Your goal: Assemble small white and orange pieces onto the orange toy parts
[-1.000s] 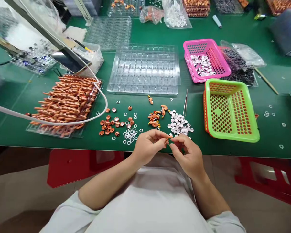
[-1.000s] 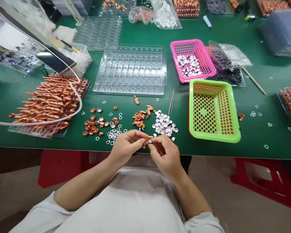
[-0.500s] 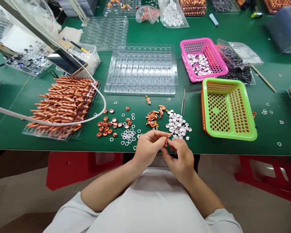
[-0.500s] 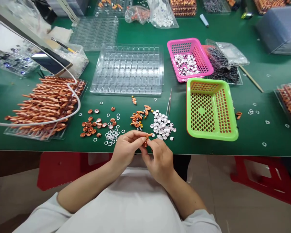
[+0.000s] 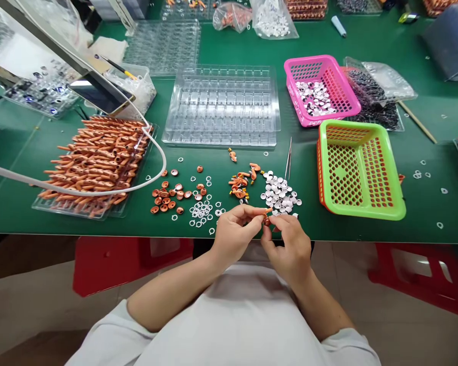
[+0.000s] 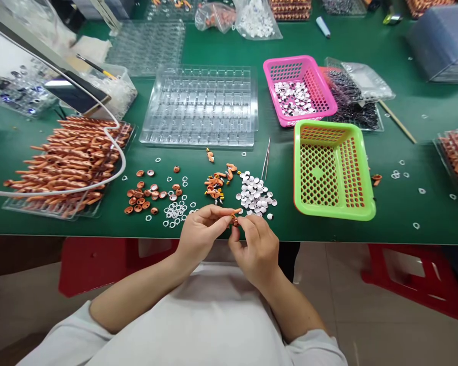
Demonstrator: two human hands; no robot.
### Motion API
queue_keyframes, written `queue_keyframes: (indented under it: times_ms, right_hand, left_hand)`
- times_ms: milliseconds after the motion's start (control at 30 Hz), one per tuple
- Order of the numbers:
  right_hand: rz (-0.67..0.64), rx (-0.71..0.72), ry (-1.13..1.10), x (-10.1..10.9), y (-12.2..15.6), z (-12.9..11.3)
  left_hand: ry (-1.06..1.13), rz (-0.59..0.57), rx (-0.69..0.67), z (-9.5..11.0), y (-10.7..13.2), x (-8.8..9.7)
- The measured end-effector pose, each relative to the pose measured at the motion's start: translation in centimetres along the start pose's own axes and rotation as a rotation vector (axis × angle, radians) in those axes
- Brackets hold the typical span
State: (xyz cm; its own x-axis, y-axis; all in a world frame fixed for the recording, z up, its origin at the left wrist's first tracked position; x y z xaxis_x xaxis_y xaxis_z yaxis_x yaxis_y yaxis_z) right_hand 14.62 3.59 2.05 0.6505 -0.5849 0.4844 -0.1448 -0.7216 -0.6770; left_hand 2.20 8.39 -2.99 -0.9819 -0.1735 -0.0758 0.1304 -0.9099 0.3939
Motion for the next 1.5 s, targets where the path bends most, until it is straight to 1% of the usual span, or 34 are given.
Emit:
queue_keyframes:
  times_ms: [167,300,433,633,800,900,1000,1167,1333,1400,1500]
  right_hand:
    - [0.041,-0.049,-0.099,0.5,-0.1,0.1]
    - [0.067,-0.057,-0.1,0.6,0.0,0.0]
    - [0.053,-0.052,-0.095,0.5,0.1,0.1]
    - [-0.002,-0.048,-0.115,0.2,0.1,0.0]
    - [-0.003,-0.053,-0.112,0.1,0.1,0.1]
    - [0.005,-0.075,-0.112,0.2,0.1,0.3]
    - [0.003,-0.094,-0.125,0.2,0.0,0.5]
    - [-0.057,-0.153,-0.151,-0.1,-0.1,1.1]
    - [-0.087,-0.121,-0.175,-0.2,-0.2,1.1]
    - [-0.091,-0.119,-0.179,-0.2,-0.3,1.0]
    - [-0.1,-0.147,-0.211,-0.2,-0.4,1.0]
  left_hand:
    - [0.007,-0.033,0.015,-0.4,0.2,-0.1]
    - [0.019,-0.063,0.015,-0.5,0.3,-0.3]
    - [0.003,-0.078,0.01,-0.8,0.4,-0.3]
    - [-0.062,-0.088,-0.025,-1.0,0.2,0.0]
    - [-0.066,-0.125,-0.04,-0.8,0.4,0.0]
    - [-0.084,-0.158,-0.092,-0.3,0.8,-0.1]
    - [-0.148,-0.168,-0.182,0.4,1.2,0.0]
    - [-0.249,-0.213,-0.347,1.6,1.8,-0.2]
    - [-0.331,-0.291,-0.534,2.4,2.6,-0.6]
    - [-0.344,-0.301,-0.56,2.5,2.7,-0.6]
    - [-0.338,-0.299,-0.524,2.2,2.4,-0.4]
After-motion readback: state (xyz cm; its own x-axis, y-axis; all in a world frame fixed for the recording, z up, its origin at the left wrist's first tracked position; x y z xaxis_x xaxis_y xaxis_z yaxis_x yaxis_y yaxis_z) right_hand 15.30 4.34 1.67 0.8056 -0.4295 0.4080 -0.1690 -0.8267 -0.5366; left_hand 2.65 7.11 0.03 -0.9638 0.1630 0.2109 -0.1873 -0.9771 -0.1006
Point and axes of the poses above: each hand's wrist, its own y-axis away from the middle knuckle, its own x-axis out of the back of the hand, z = x × y, the point moved 9 cm from there along -y, towards the middle knuckle, and after that the axes turned 13 degrees about z, right-handed, at the moved point
